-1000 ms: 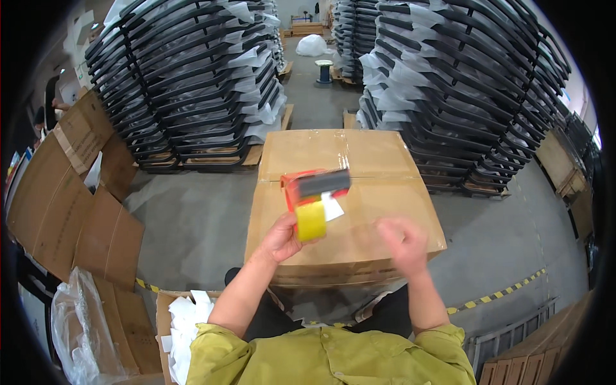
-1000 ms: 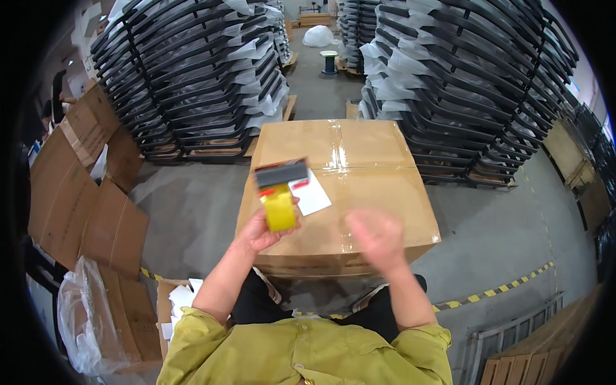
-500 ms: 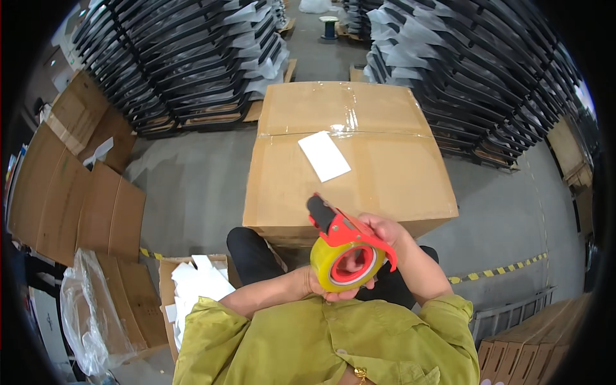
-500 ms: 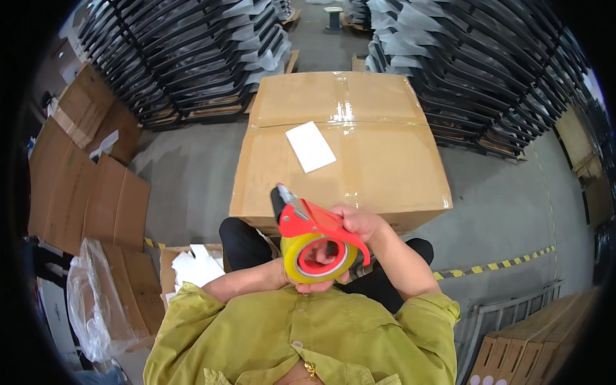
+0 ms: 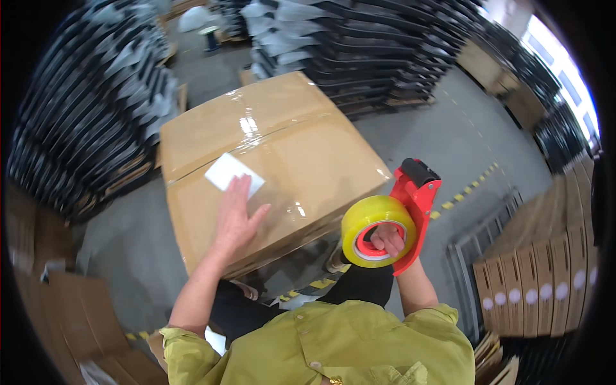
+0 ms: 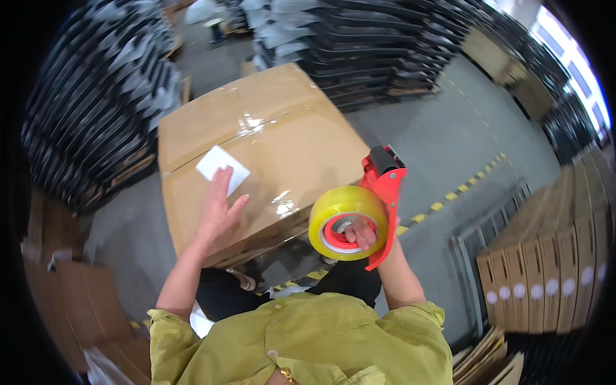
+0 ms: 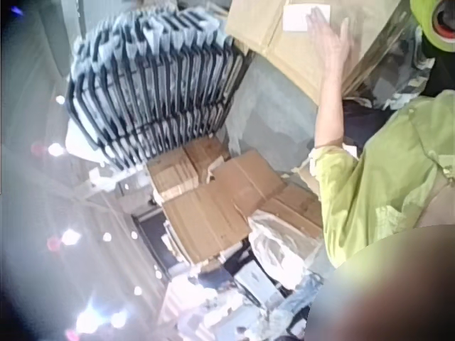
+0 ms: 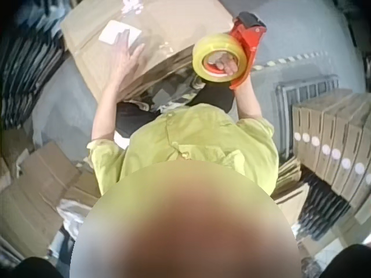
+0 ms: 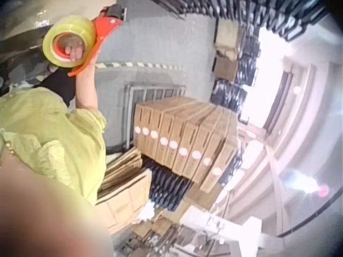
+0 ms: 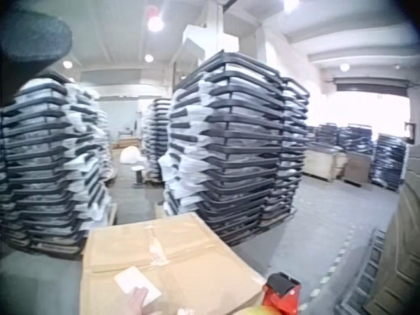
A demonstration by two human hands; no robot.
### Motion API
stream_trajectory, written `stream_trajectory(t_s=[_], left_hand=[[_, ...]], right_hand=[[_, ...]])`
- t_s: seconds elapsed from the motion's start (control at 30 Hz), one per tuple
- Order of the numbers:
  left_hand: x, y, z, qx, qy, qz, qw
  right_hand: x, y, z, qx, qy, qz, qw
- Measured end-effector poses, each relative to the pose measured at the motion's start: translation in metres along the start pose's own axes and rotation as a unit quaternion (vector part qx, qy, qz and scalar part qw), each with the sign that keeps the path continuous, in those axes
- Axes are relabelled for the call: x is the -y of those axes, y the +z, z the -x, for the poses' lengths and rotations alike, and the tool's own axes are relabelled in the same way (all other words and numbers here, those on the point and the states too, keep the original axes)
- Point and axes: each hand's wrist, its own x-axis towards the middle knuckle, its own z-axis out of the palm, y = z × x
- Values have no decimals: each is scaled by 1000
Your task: Attempting to thread or fix a handheld tape dispenser in a warehouse setting.
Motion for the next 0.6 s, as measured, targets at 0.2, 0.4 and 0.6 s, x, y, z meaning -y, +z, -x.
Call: stream_trajectory(t_s=[0.2,0.4,0.6], left_hand=[[30,20,-51,153,-95,-230,956],[24,3,-17,218,18,-218,951],[7,-31,45,213,82,-186,956]], right_hand=[[-2,24,43,-166,-34,69,983],[-6,26,59,-245,-18,124,961],[-4,39,22,-304,74,160,936]])
